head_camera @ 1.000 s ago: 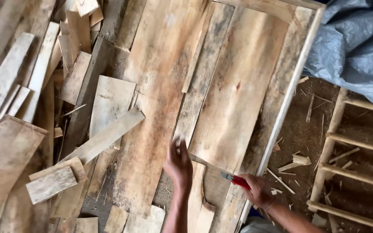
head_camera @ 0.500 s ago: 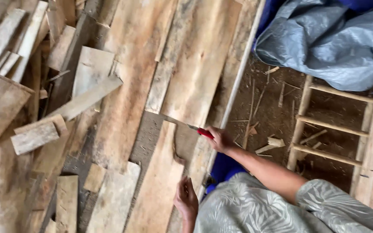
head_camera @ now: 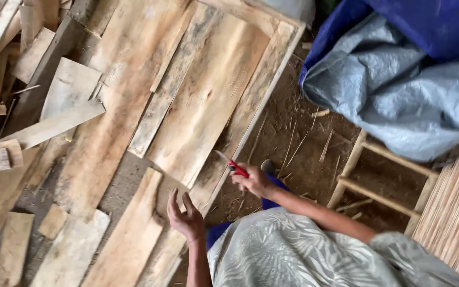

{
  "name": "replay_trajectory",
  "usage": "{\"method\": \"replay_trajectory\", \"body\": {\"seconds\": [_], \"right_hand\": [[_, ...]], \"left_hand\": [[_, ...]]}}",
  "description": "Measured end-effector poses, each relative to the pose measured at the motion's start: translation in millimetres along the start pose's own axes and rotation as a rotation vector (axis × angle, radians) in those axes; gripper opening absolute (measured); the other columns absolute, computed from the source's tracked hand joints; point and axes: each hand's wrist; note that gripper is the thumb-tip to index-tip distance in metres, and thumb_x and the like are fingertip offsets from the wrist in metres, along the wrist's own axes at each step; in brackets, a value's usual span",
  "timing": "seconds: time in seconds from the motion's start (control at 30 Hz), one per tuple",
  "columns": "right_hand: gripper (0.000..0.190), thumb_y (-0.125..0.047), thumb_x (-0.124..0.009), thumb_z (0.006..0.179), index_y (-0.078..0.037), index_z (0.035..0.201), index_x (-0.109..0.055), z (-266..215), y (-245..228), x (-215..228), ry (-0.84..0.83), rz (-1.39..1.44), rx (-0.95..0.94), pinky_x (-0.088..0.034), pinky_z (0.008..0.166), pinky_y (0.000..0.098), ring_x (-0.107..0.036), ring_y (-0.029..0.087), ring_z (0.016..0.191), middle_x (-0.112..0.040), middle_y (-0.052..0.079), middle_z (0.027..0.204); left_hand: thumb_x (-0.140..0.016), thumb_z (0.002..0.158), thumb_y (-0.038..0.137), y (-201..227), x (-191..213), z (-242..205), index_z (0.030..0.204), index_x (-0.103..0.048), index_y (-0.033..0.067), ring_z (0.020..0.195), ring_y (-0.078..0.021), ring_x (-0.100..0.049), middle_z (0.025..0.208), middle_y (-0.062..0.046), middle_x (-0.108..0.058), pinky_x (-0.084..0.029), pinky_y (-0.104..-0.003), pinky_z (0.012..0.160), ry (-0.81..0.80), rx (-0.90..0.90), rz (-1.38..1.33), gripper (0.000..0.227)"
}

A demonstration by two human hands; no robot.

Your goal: Trimming and fitting thin wooden panels using a utility knife to create a surface.

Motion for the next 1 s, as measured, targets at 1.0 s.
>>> {"method": "replay_trajectory", "body": {"seconds": [1.0], "right_hand": [[0.009,-0.008,-0.082,0.093,-0.008,0.099,-0.075,325,-248,300,0.321,-0.727,0.32,-0.058,0.06,0.0315,-0.069,0.019,0.06,-0.072,0.01,0.073]], "left_hand": [[-0.056,0.103,0.064,97,-308,244,0.162,-0.032,0.0125,0.151,-0.0531,-0.023,0.164,-0.028,-0.027,-0.015,-0.068,0.122,-0.006,0.438,0.316,0.081]]}}
Point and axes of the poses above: each hand's wrist, its own z-axis towards the middle knuckle, its own x-axis out of the back of the hand, y = z × x
